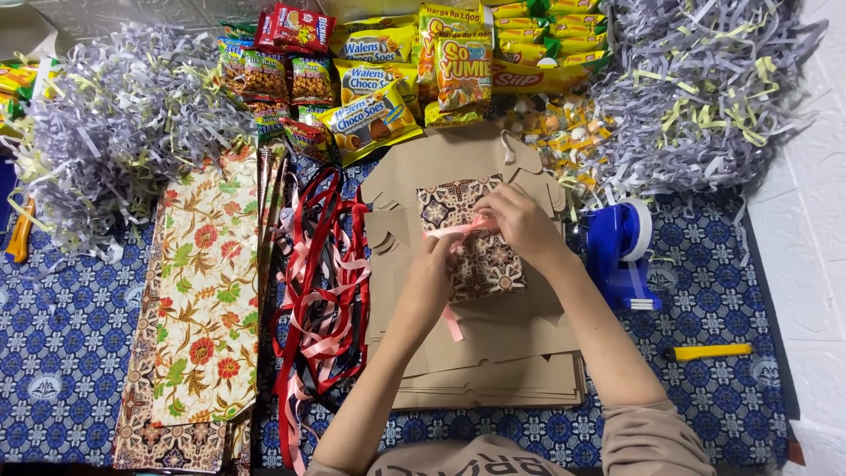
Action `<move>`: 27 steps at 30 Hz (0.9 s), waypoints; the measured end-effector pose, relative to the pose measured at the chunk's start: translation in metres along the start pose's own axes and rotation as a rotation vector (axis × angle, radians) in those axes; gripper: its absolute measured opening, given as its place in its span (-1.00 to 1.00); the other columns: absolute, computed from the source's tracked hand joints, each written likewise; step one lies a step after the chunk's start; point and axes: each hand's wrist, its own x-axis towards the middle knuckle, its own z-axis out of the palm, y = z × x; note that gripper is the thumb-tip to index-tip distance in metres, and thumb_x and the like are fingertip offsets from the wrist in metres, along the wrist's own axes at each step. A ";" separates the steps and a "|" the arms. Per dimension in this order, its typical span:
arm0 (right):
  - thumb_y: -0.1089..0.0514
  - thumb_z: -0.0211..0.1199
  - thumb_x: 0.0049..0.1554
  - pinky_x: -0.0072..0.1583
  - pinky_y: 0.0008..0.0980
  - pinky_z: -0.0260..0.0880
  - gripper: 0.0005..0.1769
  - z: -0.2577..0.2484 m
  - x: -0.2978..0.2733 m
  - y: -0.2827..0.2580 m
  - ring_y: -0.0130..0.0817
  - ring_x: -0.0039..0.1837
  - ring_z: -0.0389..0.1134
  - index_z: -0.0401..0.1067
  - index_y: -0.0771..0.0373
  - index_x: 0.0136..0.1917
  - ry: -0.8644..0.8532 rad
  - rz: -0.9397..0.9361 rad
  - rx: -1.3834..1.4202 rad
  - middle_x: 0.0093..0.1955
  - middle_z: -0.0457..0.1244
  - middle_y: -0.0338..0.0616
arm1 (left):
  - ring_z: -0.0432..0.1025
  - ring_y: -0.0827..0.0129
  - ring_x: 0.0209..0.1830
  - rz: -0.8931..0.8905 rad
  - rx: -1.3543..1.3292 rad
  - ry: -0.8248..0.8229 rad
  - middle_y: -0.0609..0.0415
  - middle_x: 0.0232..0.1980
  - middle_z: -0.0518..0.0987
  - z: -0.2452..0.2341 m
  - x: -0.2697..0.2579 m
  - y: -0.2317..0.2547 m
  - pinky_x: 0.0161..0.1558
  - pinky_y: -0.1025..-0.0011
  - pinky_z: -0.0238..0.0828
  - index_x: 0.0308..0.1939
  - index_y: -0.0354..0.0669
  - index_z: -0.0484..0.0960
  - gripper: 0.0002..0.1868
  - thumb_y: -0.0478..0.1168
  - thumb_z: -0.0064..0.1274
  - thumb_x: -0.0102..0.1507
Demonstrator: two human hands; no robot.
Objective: Tying a decorative pink ribbon into a bow around a small patterned gift box on a workspace filled with snacks and packaging materials.
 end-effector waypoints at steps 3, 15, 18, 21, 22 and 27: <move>0.10 0.17 0.16 0.02 -0.45 0.27 -0.91 -0.016 0.007 -0.012 -0.37 -0.12 0.25 0.44 0.11 -0.15 -0.002 0.056 0.026 -0.28 0.18 -0.32 | 0.45 -0.24 -0.23 -0.009 -0.010 -0.003 -0.13 -0.21 0.40 -0.023 -0.008 0.034 -0.23 0.06 0.45 0.13 -0.16 0.40 -0.46 -0.61 -0.21 0.10; 0.10 0.35 0.07 -0.06 -0.42 0.39 -0.82 0.001 0.018 -0.027 -0.30 -0.17 0.26 0.41 0.18 -0.27 0.128 0.335 0.090 -0.29 0.09 -0.22 | 0.45 -0.16 -0.34 -0.031 0.107 -0.003 -0.03 -0.21 0.37 0.001 0.000 -0.006 -0.34 0.08 0.45 0.10 -0.02 0.31 -0.39 -0.65 -0.20 0.05; -0.05 0.32 0.06 -0.08 -0.30 0.38 -0.70 0.018 0.017 -0.024 -0.21 -0.13 0.28 0.37 0.18 -0.29 0.153 0.342 -0.025 -0.28 0.10 -0.21 | 0.47 0.12 -0.17 0.038 0.293 0.073 0.15 -0.15 0.37 0.009 -0.005 -0.007 -0.24 0.28 0.50 0.08 0.15 0.35 -0.52 -0.48 -0.18 0.17; -0.04 0.32 0.05 -0.08 -0.33 0.39 -0.69 0.023 0.017 -0.024 -0.22 -0.12 0.29 0.37 0.20 -0.31 0.148 0.403 -0.013 -0.28 0.11 -0.22 | 0.45 0.16 -0.16 0.061 0.306 0.109 0.17 -0.16 0.39 0.014 -0.006 -0.015 -0.25 0.29 0.49 0.03 0.16 0.38 -0.59 -0.44 -0.18 0.19; -0.04 0.32 0.05 -0.08 -0.33 0.39 -0.69 0.023 0.018 -0.026 -0.22 -0.12 0.29 0.37 0.20 -0.31 0.145 0.395 -0.008 -0.28 0.11 -0.22 | 0.45 0.16 -0.16 0.055 0.309 0.118 0.17 -0.16 0.39 0.014 -0.007 -0.015 -0.25 0.29 0.49 0.03 0.16 0.38 -0.59 -0.44 -0.18 0.19; -0.01 0.26 0.10 -0.06 -0.33 0.36 -0.69 0.024 0.015 -0.026 -0.24 -0.10 0.27 0.34 0.23 -0.32 0.109 0.456 -0.042 -0.27 0.10 -0.22 | 0.44 0.24 -0.14 0.079 0.343 0.142 0.21 -0.18 0.38 0.019 -0.007 -0.017 -0.26 0.34 0.48 -0.03 0.14 0.37 -0.68 -0.39 -0.20 0.23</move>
